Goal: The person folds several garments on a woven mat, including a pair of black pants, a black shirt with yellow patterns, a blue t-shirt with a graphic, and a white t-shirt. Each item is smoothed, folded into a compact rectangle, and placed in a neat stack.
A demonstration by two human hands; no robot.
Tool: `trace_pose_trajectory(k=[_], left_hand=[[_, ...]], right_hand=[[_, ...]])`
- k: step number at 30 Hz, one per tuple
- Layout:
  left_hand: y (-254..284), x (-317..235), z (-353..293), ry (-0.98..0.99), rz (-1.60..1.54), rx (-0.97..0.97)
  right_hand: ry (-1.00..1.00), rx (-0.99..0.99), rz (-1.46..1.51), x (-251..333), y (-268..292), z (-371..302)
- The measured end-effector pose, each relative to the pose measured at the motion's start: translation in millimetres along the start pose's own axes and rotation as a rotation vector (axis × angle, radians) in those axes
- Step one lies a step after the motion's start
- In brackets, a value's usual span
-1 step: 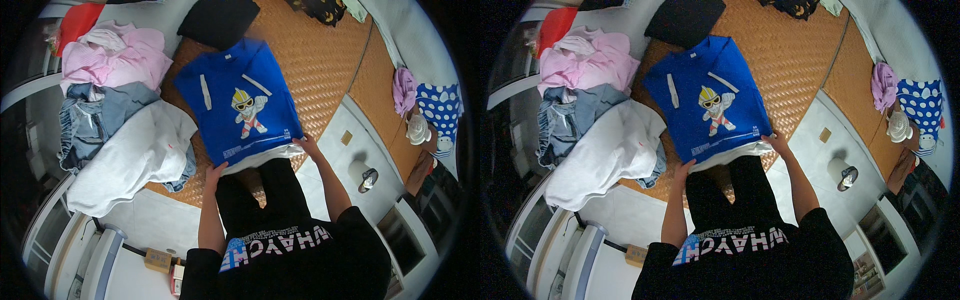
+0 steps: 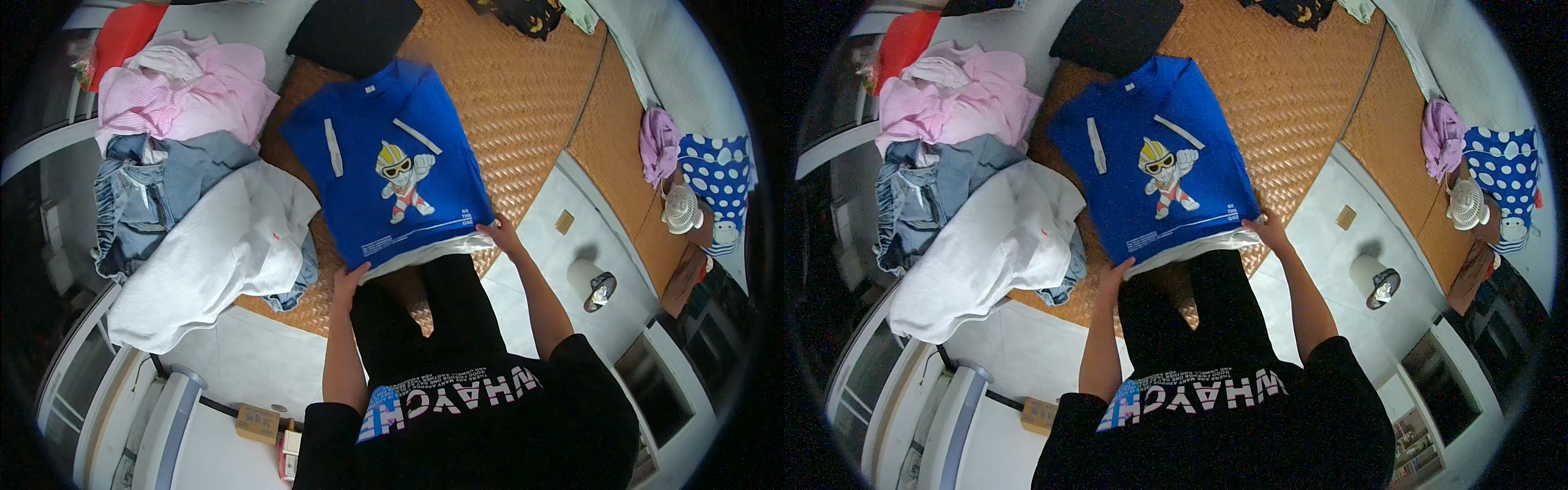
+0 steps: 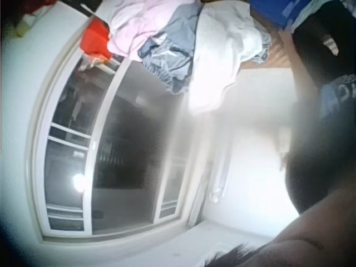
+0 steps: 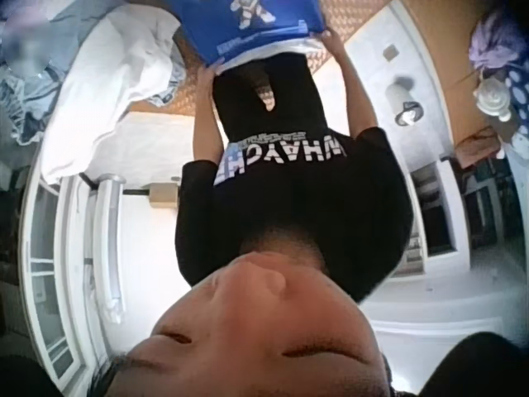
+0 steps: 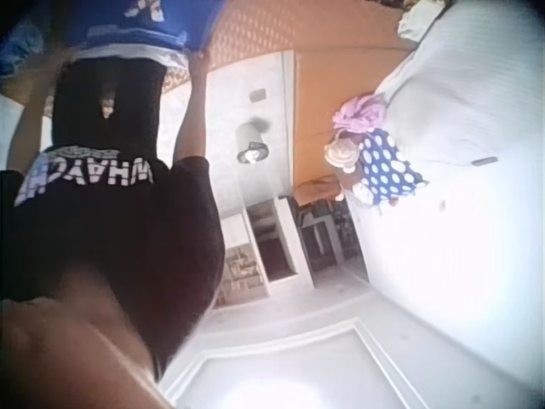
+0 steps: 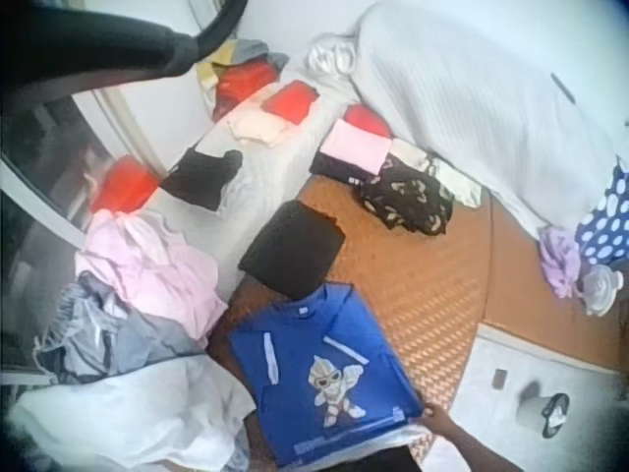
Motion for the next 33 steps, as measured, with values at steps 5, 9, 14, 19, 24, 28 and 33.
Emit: trace_pose_trajectory(k=[5,9,14,19,24,28,33], left_hand=[[6,13,6,-0.249,-0.080,0.045],[10,3,-13,-0.496,-0.043,0.041],[-1,-26,-49,-0.618,0.424,0.088],[22,-9,-45,-0.605,0.401,-0.205],[29,-7,-55,-0.577,0.115,-0.219],[36,-10,-61,-0.622,0.195,-0.039],[36,-20,-74,-0.507,0.169,0.081]], right_hand=[[0.502,-0.065,-0.368,24,-1,-25],[0.560,-0.162,-0.573,57,-5,-46],[0.618,-0.151,-0.646,59,-1,-62],[0.653,-0.196,-0.687,59,-3,-65],[0.569,-0.333,-0.714,48,7,-63],[0.465,-0.257,-0.472,38,14,-61],[0.391,-0.054,-0.399,38,12,-68]])
Point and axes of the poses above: each hand's wrist, its own z-axis towards the middle knuckle, its own y-axis out of the back of the hand, x = y × z, the point moved 3 cm from there along z, towards the middle knuckle, and after that the axes turned 6 degrees about -x, right-handed, at the moved point
